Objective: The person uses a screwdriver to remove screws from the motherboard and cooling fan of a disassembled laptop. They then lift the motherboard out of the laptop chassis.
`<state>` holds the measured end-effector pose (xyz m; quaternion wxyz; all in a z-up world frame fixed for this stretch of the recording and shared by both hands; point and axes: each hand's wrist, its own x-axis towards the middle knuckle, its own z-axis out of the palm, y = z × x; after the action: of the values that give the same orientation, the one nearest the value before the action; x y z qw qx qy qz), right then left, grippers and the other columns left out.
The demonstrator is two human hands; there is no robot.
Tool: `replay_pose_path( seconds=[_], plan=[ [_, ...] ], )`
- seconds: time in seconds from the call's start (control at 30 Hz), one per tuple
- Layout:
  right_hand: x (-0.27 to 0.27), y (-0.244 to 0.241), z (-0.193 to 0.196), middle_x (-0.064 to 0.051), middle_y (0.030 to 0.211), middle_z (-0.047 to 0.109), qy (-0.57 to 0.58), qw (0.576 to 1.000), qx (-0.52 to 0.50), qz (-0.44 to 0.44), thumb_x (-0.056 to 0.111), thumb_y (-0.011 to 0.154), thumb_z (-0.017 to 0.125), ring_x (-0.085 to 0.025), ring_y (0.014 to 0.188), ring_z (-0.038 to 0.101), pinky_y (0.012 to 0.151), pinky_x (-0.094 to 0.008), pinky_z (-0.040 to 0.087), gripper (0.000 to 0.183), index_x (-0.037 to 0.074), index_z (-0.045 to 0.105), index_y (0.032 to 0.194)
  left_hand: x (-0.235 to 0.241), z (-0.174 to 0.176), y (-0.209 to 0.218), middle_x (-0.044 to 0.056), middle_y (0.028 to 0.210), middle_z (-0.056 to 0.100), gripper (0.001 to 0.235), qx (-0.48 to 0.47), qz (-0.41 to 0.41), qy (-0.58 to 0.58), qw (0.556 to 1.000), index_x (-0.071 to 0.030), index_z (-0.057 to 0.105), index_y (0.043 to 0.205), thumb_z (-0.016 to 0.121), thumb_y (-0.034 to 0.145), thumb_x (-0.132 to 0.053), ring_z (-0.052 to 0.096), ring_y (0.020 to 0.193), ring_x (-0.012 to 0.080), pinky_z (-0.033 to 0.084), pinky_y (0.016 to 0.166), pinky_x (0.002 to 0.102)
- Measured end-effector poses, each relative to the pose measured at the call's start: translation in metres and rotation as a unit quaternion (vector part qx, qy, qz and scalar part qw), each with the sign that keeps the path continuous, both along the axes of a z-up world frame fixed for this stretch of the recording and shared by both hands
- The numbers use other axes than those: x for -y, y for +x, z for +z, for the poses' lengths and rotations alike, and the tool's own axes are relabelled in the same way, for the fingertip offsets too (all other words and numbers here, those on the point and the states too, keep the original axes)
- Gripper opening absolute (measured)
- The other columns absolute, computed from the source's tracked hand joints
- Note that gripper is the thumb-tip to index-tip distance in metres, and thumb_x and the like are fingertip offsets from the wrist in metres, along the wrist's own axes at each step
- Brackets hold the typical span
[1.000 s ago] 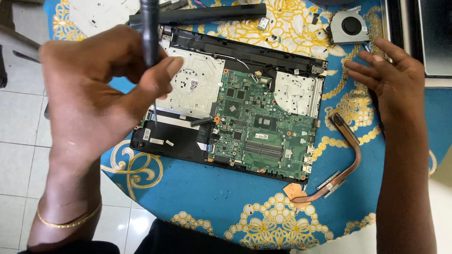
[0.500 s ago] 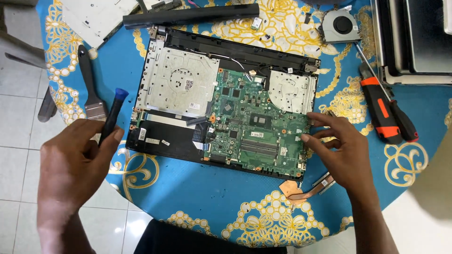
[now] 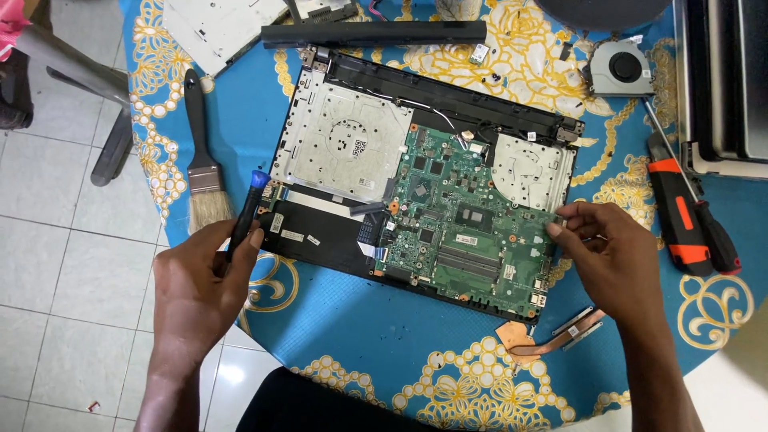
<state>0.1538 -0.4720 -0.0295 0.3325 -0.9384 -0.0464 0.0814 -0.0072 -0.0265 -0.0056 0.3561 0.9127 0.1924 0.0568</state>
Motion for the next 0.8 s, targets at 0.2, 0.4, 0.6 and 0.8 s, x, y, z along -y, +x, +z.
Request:
replay_pose_path(
  seconds=[0.2,0.4,0.6,0.8],
  plan=[
    [0.004,0.012,0.002,-0.012,0.107,0.074,-0.003,1.0,0.014,-0.008,0.008,0.106,0.083,-0.019,0.097,0.068,0.086,-0.034,0.06,0.022,0.001,0.08,0.126,0.009,0.006,-0.001,-0.003,0.065,0.05,0.031,0.007,0.043,-0.097,0.994,-0.008,0.085,0.122,0.068,0.108,-0.03,0.036,0.052,0.0079,0.028,0.045,0.029],
    [0.026,0.04,-0.014,-0.013,0.113,0.074,-0.038,0.998,0.051,0.009,0.005,0.114,0.084,-0.02,0.1,0.067,0.085,-0.035,0.056,0.02,-0.001,0.079,0.132,0.007,0.005,-0.001,-0.005,0.058,0.028,0.023,-0.021,0.006,-0.179,0.984,-0.009,0.084,0.105,0.071,0.107,-0.028,0.021,0.055,0.0087,0.019,0.048,0.032],
    [-0.02,0.033,0.02,-0.022,0.139,0.074,-0.123,0.981,0.121,0.093,0.019,0.111,0.089,-0.041,0.124,0.071,0.098,-0.058,0.055,0.037,0.001,0.077,0.141,0.005,0.038,0.01,0.004,0.071,0.079,0.03,0.016,0.048,-0.295,0.954,-0.003,0.082,0.108,0.065,0.108,-0.028,0.039,0.033,0.0079,0.032,0.034,0.026],
    [-0.019,0.058,0.001,-0.015,0.118,0.072,-0.192,0.961,0.104,0.17,0.038,0.106,0.086,-0.033,0.112,0.065,0.098,-0.051,0.046,0.035,0.011,0.083,0.129,0.029,0.043,0.024,0.002,0.073,0.054,0.048,0.17,0.041,-0.301,0.937,-0.001,0.081,0.1,0.056,0.113,-0.039,0.058,0.064,0.0135,0.05,0.064,0.026]
  ],
)
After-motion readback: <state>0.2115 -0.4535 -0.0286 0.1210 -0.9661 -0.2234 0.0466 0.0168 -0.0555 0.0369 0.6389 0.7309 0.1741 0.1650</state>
